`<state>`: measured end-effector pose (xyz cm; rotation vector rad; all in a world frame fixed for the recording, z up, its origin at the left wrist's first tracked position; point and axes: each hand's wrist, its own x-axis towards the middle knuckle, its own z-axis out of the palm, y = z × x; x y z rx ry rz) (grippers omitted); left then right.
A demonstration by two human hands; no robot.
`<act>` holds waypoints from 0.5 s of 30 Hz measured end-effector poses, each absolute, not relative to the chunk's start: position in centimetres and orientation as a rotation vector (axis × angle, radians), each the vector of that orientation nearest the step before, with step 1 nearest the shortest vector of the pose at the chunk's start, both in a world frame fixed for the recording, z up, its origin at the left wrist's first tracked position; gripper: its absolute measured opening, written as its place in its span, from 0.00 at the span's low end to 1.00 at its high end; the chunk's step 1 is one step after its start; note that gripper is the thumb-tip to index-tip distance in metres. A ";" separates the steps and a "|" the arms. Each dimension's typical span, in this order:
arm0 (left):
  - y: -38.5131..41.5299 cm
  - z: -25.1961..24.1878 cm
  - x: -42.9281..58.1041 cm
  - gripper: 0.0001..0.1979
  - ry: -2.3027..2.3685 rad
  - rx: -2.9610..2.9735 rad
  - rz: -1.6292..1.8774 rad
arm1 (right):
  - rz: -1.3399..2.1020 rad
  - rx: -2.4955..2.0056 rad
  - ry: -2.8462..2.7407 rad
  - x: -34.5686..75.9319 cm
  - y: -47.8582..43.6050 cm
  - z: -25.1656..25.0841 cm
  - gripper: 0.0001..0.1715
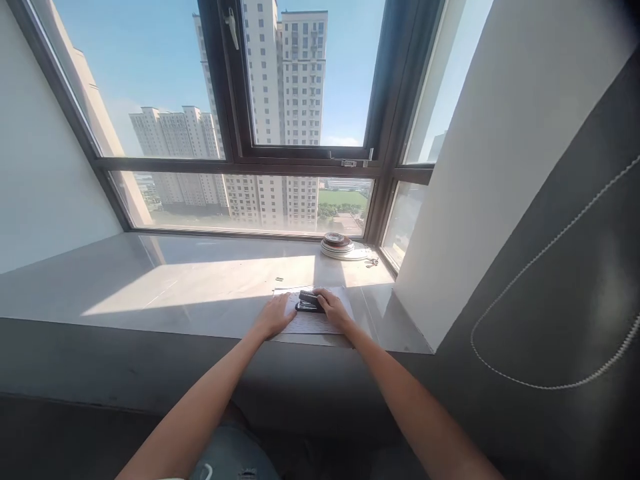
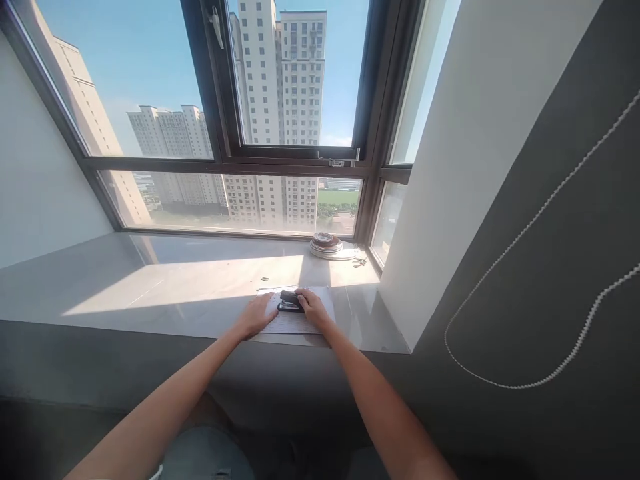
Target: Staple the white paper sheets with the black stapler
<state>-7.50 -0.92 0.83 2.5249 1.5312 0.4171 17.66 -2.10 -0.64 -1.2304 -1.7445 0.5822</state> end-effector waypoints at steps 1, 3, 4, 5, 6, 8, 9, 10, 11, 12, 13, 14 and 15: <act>-0.9 0.8 -7.5 0.35 1.529 2.526 0.425 | 0.628 -1.226 -1.684 17.9 -1.9 -0.8 0.20; -0.8 0.7 -7.6 0.33 1.522 2.527 0.434 | 0.689 -1.249 -1.575 18.4 -1.5 -1.0 0.22; -0.8 0.6 -7.6 0.32 1.519 2.528 0.439 | 0.697 -1.259 -1.543 18.5 -1.3 -1.1 0.21; -0.8 0.6 -7.6 0.32 1.514 2.531 0.444 | 0.698 -1.262 -1.531 18.5 -1.2 -1.1 0.20; -0.8 0.6 -7.6 0.31 1.507 2.534 0.452 | 0.697 -1.260 -1.531 18.5 -1.2 -1.1 0.19; -0.9 0.5 -7.6 0.30 1.484 2.533 0.481 | 0.694 -1.250 -1.539 18.4 -1.2 -1.0 0.19; -1.0 0.5 -7.6 0.30 1.474 2.521 0.499 | 0.693 -1.245 -1.541 18.4 -1.3 -1.0 0.19; -1.0 0.5 -7.7 0.30 1.466 2.497 0.516 | 0.692 -1.240 -1.545 18.3 -1.3 -0.9 0.20; -1.1 0.5 -7.7 0.31 1.459 2.463 0.535 | 0.690 -1.236 -1.547 18.3 -1.4 -0.9 0.20; -1.2 0.4 -7.7 0.33 1.449 2.426 0.556 | 0.689 -1.231 -1.551 18.3 -1.4 -0.9 0.20; -1.2 0.3 -7.8 0.34 1.431 2.390 0.583 | 0.687 -1.226 -1.554 18.3 -1.4 -1.0 0.21; -1.2 0.2 -7.9 0.36 1.407 2.358 0.613 | 0.685 -1.222 -1.557 18.3 -1.4 -1.0 0.22; -1.1 0.1 -8.0 0.38 1.380 2.329 0.647 | 0.683 -1.217 -1.559 18.3 -1.4 -1.1 0.22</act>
